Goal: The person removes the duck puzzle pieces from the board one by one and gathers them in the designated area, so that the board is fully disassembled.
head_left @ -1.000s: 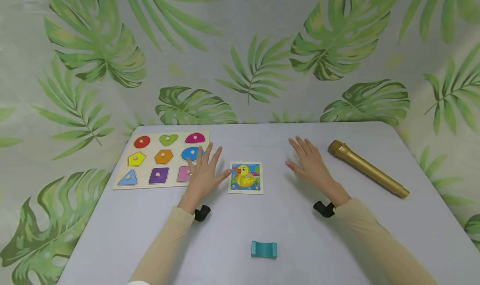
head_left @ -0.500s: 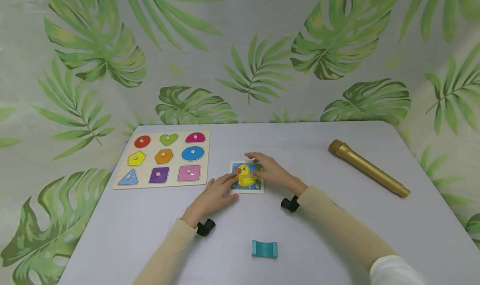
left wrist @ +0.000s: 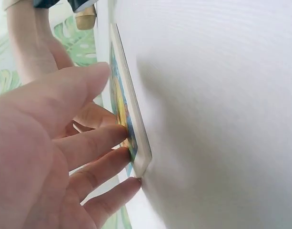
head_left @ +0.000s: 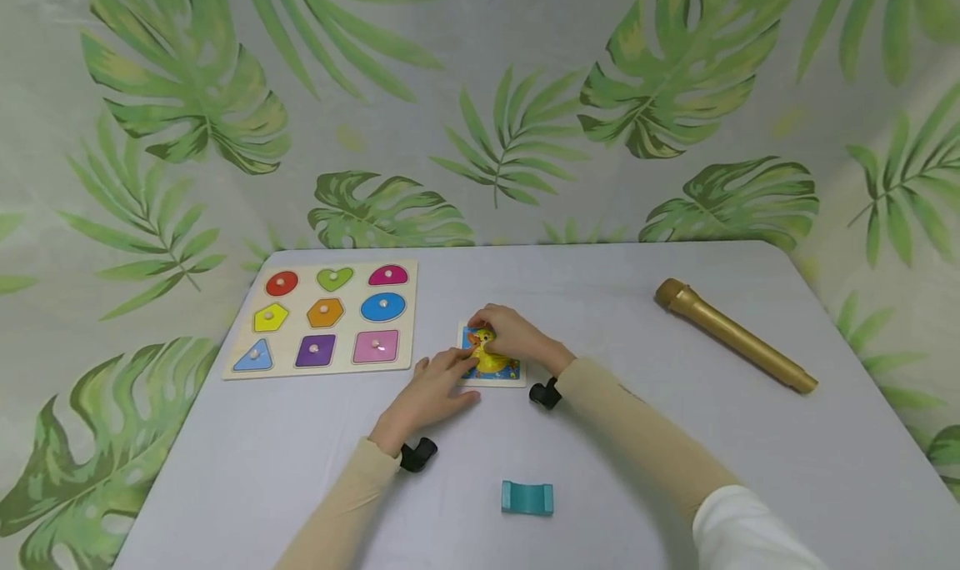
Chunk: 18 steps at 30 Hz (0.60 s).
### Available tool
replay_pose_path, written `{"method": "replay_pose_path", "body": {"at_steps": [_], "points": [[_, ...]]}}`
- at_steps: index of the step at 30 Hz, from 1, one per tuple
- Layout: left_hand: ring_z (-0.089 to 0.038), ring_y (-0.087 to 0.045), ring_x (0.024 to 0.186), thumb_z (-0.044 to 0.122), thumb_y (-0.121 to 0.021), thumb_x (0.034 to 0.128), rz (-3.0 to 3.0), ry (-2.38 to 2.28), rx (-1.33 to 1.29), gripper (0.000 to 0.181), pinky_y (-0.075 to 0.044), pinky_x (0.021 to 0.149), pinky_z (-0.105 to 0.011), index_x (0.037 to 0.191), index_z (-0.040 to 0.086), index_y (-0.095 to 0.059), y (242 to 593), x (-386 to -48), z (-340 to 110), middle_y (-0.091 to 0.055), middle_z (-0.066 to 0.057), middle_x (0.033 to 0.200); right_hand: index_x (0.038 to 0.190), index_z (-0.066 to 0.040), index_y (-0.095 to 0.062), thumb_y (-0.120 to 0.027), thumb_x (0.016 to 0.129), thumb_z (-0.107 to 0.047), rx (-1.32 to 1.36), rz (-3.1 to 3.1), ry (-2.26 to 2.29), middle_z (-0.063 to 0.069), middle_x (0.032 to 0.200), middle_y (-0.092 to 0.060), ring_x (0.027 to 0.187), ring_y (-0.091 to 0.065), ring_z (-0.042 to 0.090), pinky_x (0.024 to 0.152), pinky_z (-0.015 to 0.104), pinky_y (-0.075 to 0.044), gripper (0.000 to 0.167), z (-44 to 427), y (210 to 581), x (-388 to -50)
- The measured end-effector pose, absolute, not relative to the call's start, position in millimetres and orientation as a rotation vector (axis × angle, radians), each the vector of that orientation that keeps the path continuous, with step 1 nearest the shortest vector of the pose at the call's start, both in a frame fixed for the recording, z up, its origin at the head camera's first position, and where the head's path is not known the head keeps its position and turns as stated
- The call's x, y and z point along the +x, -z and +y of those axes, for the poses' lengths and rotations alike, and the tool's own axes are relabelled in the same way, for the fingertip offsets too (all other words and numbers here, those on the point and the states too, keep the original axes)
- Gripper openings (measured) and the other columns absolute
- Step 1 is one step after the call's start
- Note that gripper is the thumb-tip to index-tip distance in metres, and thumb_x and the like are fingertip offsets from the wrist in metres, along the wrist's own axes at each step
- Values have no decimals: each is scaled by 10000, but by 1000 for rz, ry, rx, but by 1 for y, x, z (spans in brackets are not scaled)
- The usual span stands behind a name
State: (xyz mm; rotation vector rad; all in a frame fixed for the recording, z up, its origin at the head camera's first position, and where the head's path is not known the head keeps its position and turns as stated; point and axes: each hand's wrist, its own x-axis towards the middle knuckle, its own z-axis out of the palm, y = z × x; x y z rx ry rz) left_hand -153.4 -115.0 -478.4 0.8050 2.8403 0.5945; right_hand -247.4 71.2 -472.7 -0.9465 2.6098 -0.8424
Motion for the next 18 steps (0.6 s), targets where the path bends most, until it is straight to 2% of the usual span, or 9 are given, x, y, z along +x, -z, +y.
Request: {"method": "replay_pose_path", "body": {"at_steps": [8,12,18], "points": [[-298,-383,1305,313,-664,904,2840,-577,770,565,-258,1026,-638,1377,47,-509,475,-150,-113,-456,-140,1398,1182,38,-634,-634,785,98,-932,2655,737,130,1141,-575,1037,-556,248,942,354,-458,401,61,468,-244],[-297,-385,1307,304,-661,907,2838,-577,761,554,-256,1032,-634,1376,49,-511,474,-150,-113,-454,-137,1403,1174,28,-631,-605,757,131,-899,2610,841,112,1065,-553,939,-538,220,859,313,-476,430,61,470,-247],[-307,-402,1297,293,-651,913,2823,-588,772,543,-262,1029,-637,1374,44,-511,475,-151,-112,-447,-139,1413,1164,1,-618,-593,702,154,-817,2492,1028,73,970,-499,837,-459,182,744,249,-427,488,66,479,-257]]}}
